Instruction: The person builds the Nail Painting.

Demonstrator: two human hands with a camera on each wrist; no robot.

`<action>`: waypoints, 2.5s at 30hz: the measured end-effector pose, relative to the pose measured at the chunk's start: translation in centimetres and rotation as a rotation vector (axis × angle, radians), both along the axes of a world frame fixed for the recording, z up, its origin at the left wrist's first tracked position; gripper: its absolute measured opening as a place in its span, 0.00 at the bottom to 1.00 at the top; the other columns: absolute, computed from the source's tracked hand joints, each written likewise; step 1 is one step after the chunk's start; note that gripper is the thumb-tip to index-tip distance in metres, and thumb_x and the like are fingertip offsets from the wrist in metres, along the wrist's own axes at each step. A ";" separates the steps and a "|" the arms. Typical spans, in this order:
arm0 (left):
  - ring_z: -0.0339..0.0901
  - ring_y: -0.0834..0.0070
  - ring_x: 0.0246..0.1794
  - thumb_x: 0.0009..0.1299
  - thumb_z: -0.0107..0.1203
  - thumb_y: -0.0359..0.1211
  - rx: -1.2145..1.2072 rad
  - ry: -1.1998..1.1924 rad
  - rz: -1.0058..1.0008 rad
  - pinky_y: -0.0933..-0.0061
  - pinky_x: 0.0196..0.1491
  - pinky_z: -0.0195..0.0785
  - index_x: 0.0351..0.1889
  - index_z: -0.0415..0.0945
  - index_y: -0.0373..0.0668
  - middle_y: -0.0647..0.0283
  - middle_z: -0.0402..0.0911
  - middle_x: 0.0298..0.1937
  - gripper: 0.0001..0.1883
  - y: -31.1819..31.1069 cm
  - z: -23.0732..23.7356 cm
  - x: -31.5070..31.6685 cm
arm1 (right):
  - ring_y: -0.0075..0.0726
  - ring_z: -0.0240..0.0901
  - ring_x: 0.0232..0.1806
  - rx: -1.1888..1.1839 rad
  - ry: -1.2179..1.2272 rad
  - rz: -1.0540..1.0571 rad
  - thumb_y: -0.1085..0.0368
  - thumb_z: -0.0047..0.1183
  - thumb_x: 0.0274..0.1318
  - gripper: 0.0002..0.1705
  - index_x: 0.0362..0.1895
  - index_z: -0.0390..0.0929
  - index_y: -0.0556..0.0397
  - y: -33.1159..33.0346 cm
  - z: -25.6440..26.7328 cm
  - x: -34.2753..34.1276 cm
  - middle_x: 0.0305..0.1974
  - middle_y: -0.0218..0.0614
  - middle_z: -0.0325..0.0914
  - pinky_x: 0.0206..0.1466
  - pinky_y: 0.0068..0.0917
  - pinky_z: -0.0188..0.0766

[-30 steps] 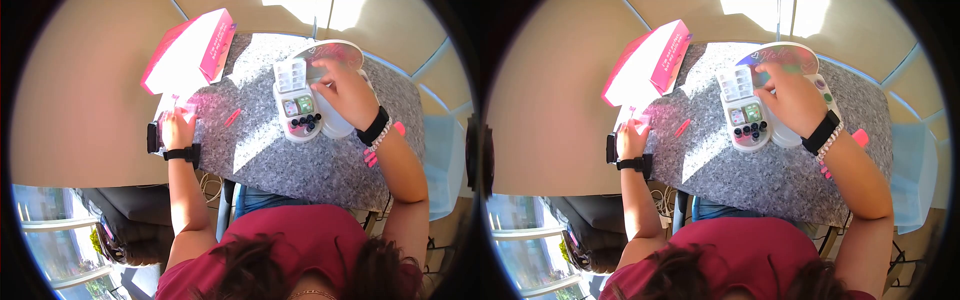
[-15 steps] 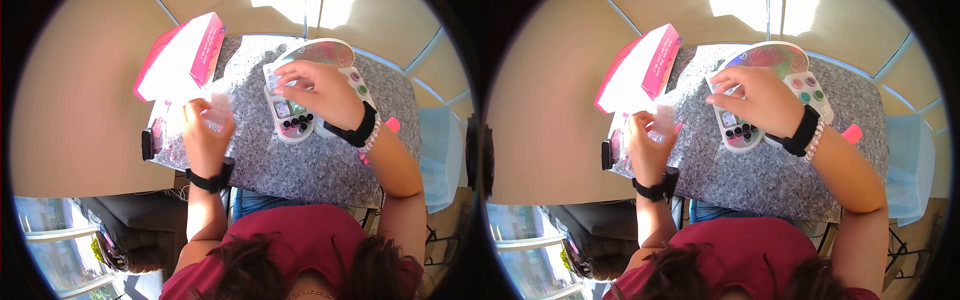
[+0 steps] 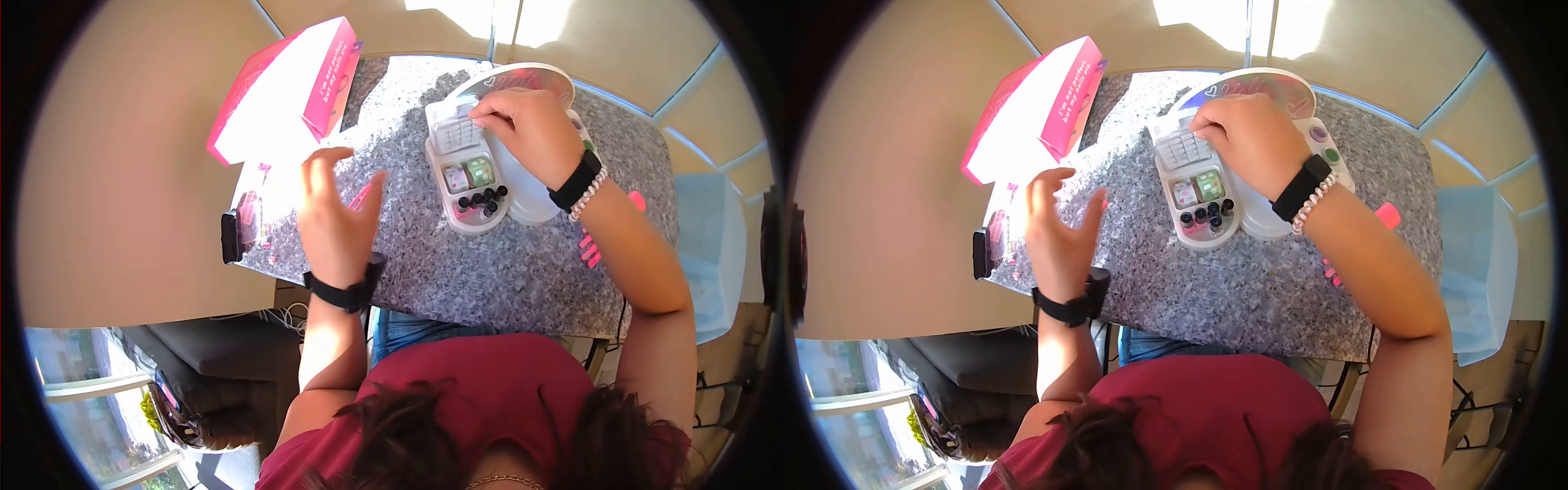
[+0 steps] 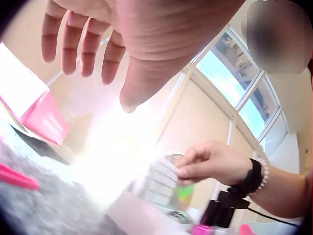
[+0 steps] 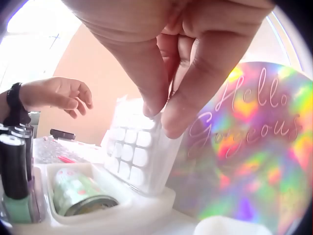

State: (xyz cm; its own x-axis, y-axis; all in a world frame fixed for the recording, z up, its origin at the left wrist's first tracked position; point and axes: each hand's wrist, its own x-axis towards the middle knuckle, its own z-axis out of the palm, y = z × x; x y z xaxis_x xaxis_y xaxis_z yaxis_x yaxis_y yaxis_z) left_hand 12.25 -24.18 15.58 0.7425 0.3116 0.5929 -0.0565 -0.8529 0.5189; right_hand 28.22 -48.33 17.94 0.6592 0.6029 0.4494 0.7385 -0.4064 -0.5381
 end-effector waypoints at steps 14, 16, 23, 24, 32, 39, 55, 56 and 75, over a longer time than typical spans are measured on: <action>0.85 0.55 0.54 0.70 0.70 0.41 0.356 0.378 0.626 0.55 0.63 0.73 0.55 0.85 0.43 0.53 0.90 0.53 0.20 16.8 -5.0 -4.2 | 0.48 0.82 0.44 -0.178 -0.179 -0.073 0.65 0.62 0.64 0.05 0.37 0.85 0.53 0.2 -1.5 -0.7 0.43 0.35 0.82 0.45 0.44 0.78; 0.86 0.56 0.52 0.70 0.70 0.41 0.333 0.482 0.657 0.56 0.63 0.73 0.56 0.86 0.43 0.52 0.90 0.52 0.20 17.1 -5.1 -4.3 | 0.47 0.82 0.46 -0.202 -0.162 -0.083 0.63 0.62 0.65 0.07 0.41 0.87 0.52 0.0 -1.4 -1.2 0.45 0.33 0.82 0.46 0.44 0.79; 0.86 0.54 0.55 0.71 0.67 0.36 0.223 0.505 0.356 0.56 0.63 0.75 0.57 0.88 0.46 0.53 0.90 0.54 0.17 15.5 -6.5 -4.2 | 0.47 0.83 0.45 -0.189 -0.109 -0.106 0.61 0.63 0.66 0.09 0.45 0.86 0.50 -0.7 -1.3 -2.2 0.46 0.33 0.82 0.44 0.43 0.79; 0.86 0.54 0.55 0.71 0.67 0.36 0.223 0.506 0.357 0.56 0.63 0.75 0.57 0.88 0.46 0.53 0.90 0.54 0.17 14.5 -6.4 -4.0 | 0.47 0.83 0.44 -0.188 -0.093 -0.105 0.60 0.63 0.66 0.09 0.46 0.86 0.49 -0.7 -1.2 -2.4 0.46 0.33 0.83 0.44 0.42 0.79; 0.82 0.53 0.64 0.75 0.65 0.43 -0.147 0.609 0.005 0.57 0.70 0.71 0.64 0.84 0.45 0.50 0.86 0.63 0.23 8.4 -2.9 -3.6 | 0.46 0.83 0.42 -0.111 -0.064 -0.083 0.60 0.64 0.66 0.11 0.47 0.86 0.49 -1.3 -0.2 -3.6 0.46 0.34 0.84 0.43 0.41 0.78; 0.50 0.33 0.84 0.74 0.51 0.71 0.196 0.676 0.278 0.40 0.83 0.45 0.82 0.57 0.33 0.30 0.57 0.82 0.55 19.6 -8.5 -0.8 | 0.44 0.82 0.38 -0.078 -0.072 -0.095 0.60 0.65 0.65 0.12 0.49 0.86 0.50 -1.9 0.9 -4.9 0.45 0.36 0.84 0.41 0.38 0.78; 0.58 0.36 0.82 0.78 0.59 0.47 0.245 0.630 0.019 0.48 0.79 0.58 0.82 0.59 0.38 0.33 0.61 0.80 0.40 3.6 -6.2 -3.5 | 0.42 0.82 0.38 -0.091 -0.071 -0.091 0.58 0.66 0.65 0.15 0.52 0.85 0.50 -1.6 1.3 -6.6 0.45 0.36 0.83 0.40 0.38 0.78; 0.58 0.36 0.82 0.78 0.59 0.47 0.243 0.630 0.017 0.48 0.79 0.58 0.82 0.59 0.38 0.33 0.61 0.80 0.40 3.0 -6.4 -3.5 | 0.42 0.82 0.38 -0.080 -0.062 -0.088 0.58 0.66 0.65 0.16 0.52 0.85 0.50 -1.6 1.5 -6.8 0.45 0.36 0.84 0.40 0.37 0.78; 0.52 0.39 0.85 0.64 0.75 0.42 0.211 0.522 -0.217 0.42 0.81 0.49 0.56 0.76 0.40 0.43 0.68 0.78 0.28 2.4 -4.3 -2.2 | 0.51 0.83 0.45 -0.024 -0.085 0.007 0.60 0.65 0.63 0.16 0.53 0.84 0.49 -1.3 2.6 -9.2 0.48 0.37 0.84 0.45 0.41 0.79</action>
